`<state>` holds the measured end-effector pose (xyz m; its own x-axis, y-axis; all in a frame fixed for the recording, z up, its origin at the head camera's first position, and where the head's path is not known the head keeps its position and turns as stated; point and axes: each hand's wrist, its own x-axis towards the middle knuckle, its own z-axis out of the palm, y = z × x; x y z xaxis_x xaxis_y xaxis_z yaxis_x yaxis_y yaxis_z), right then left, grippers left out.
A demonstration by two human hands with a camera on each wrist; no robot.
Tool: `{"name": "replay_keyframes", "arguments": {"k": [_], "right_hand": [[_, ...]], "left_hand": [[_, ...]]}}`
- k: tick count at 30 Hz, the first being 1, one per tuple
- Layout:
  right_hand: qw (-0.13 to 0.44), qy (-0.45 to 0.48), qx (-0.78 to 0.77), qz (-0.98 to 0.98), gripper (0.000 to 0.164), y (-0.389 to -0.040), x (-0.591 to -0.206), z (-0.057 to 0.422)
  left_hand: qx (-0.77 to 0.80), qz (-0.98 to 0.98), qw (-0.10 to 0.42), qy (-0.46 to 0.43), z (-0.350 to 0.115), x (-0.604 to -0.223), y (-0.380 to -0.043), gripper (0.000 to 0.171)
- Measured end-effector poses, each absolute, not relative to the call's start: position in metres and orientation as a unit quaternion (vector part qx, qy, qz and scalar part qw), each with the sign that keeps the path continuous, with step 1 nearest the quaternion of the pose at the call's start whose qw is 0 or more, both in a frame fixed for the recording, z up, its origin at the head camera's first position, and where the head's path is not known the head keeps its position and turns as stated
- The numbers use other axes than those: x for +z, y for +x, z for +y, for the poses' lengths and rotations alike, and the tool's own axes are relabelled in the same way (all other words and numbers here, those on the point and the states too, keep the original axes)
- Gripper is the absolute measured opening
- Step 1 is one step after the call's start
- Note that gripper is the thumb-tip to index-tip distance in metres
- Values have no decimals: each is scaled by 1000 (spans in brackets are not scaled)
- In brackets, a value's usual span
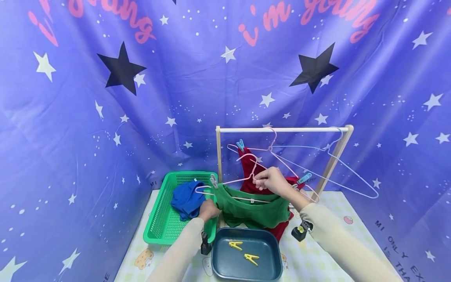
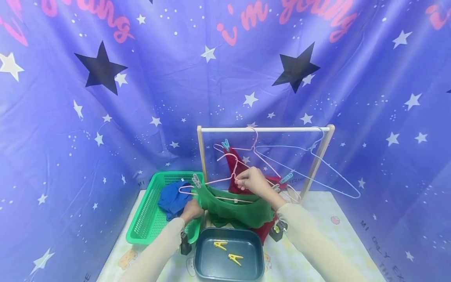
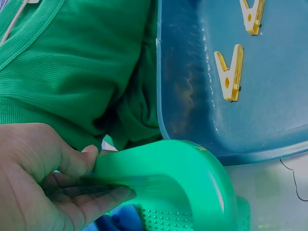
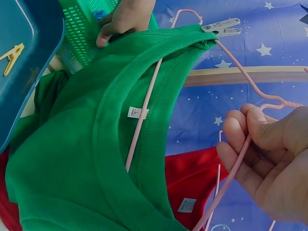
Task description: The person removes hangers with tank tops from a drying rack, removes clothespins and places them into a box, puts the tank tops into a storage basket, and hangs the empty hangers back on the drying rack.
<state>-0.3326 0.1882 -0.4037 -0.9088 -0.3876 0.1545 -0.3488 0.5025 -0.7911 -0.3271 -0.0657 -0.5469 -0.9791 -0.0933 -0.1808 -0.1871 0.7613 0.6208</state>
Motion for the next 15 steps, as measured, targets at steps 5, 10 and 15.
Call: {"name": "replay_keyframes", "arguments": {"k": [5, 10, 15], "right_hand": [[26, -215, -449, 867, 14, -334, -406, 187], [31, -213, -450, 867, 15, -334, -406, 187], [27, -206, -442, 873, 15, -336, -406, 186]], "left_hand": [[348, 931, 73, -85, -68, -547, -326, 20], [379, 920, 62, -75, -72, -550, -325, 21], [435, 896, 66, -58, -83, -555, -321, 25]]}}
